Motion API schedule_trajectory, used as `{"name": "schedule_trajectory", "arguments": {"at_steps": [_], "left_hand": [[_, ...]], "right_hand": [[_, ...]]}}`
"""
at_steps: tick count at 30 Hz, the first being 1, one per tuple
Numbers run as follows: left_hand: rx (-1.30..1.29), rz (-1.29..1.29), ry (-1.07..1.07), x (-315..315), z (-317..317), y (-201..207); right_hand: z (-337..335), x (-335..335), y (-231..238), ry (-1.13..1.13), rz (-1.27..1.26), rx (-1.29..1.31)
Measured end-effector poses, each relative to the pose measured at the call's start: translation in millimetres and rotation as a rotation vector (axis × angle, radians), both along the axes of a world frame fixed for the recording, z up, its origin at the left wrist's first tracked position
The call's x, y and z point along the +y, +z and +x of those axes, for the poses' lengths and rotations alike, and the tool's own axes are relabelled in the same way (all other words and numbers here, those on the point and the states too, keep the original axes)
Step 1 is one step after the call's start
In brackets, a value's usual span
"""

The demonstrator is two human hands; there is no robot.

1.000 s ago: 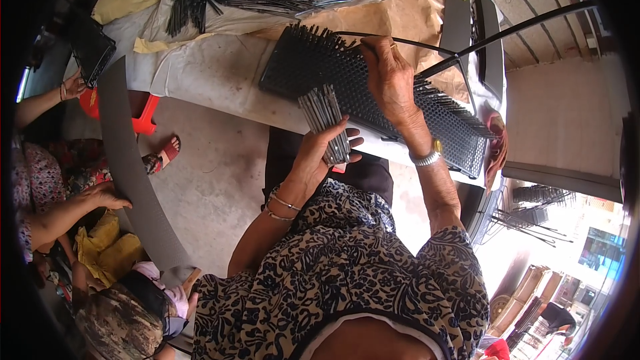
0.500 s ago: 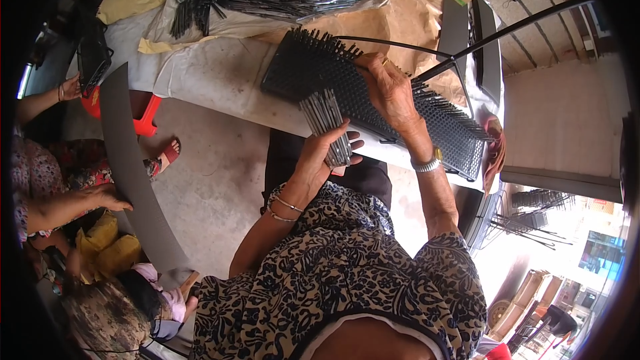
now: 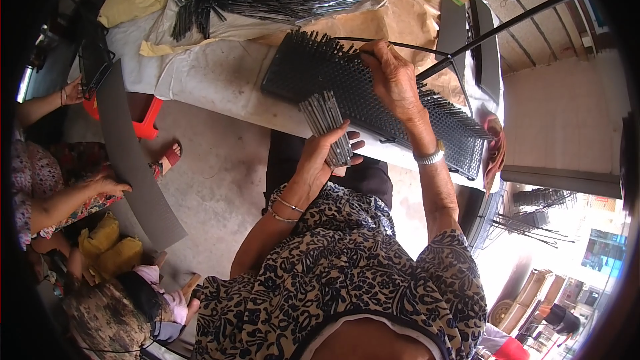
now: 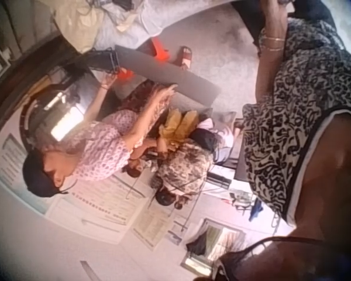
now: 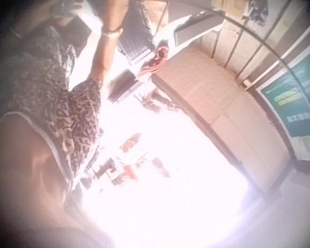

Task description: The person inserts metal pins into holes of a perforated rack by hand, picks up more pins from a pile on the table, and inserts the pins into the rack.

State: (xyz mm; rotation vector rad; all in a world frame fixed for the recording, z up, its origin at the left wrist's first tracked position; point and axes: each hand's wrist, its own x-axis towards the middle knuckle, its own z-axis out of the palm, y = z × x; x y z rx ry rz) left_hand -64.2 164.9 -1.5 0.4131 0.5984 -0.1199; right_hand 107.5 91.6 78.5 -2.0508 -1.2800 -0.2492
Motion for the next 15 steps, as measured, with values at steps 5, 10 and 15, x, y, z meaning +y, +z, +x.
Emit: {"name": "schedule_trajectory", "arguments": {"at_steps": [5,10,15], "left_hand": [[-0.028,-0.006,0.007,-0.6,-0.9,-5.5],[-0.027,0.013,-0.007,-2.0,-0.6,-3.6],[-0.022,0.015,-0.031,-3.0,-0.4,-3.3]], "right_hand": [[12.0,-3.2,3.7,0.042,-0.033,0.06],[10.3,-5.9,-5.5,0.054,0.06,0.05],[7.3,-6.0,-9.7,0.014,0.075,0.008]]}}
